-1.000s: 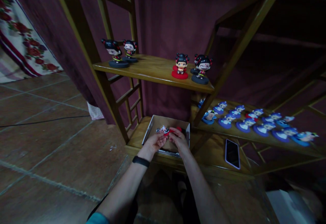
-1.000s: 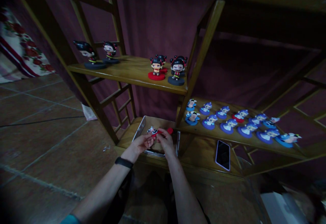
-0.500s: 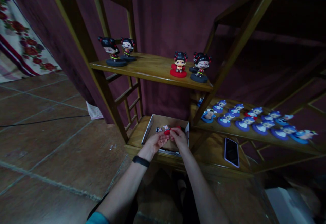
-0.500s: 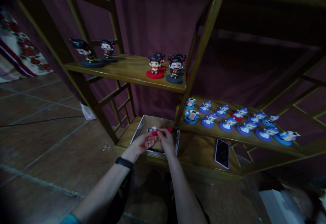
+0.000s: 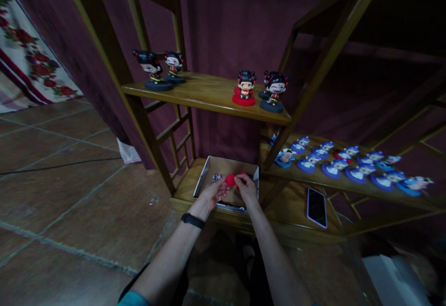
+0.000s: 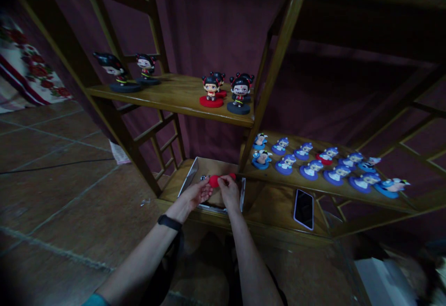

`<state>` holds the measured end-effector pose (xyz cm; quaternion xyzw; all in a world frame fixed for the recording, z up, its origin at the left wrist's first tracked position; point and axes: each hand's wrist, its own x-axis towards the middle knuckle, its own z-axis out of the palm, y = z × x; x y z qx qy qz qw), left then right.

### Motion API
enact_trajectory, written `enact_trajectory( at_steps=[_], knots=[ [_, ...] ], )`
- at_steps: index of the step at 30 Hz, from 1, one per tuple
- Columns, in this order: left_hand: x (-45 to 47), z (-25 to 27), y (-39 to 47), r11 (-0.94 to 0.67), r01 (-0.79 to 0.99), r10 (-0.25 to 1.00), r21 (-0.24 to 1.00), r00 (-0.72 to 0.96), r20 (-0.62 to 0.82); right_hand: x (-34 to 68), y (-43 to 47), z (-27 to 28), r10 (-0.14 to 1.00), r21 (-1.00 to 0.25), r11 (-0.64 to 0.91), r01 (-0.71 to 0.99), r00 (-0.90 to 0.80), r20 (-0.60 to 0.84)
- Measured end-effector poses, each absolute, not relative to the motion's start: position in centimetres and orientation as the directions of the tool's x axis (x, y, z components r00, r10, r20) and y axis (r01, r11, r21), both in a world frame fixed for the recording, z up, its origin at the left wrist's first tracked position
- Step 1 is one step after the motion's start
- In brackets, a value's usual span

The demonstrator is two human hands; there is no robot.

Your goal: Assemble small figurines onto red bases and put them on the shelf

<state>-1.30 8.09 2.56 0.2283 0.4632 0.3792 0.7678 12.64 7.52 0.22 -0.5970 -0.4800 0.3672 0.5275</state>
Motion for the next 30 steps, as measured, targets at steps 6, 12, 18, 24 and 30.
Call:
enact_trajectory(
  at_steps=[6,12,18,24,30],
  knots=[
    [-1.3,2.3,8.2,0.531,-0.327,0.847,0.782,0.204,-0.490,12.5,7.5,0.1,0.961,-0.997,-0.076,0.025,0.268,-0.066],
    [-1.2,2.1,8.2,0.343,-0.308,0.939,0.887,0.091,-0.332,12.5,7.4,0.3,0.952,-0.991,-0.125,-0.037,0.275,-0.130],
    [-1.2,2.0,8.4,0.295,-0.269,0.955,0.917,0.073,-0.287,12.2,7.0,0.8,0.949,-0.989,-0.145,-0.026,0.277,-0.147],
    [-1.5,1.8,8.6,0.309,-0.249,0.951,0.918,0.097,-0.294,12.1,6.9,1.0,0.961,-0.991,-0.124,-0.046,0.244,-0.132],
    [-2.0,1.9,8.8,0.372,-0.293,0.928,0.881,0.131,-0.348,12.2,6.8,1.2,0.984,-0.989,-0.109,-0.095,0.130,-0.121]
  ],
)
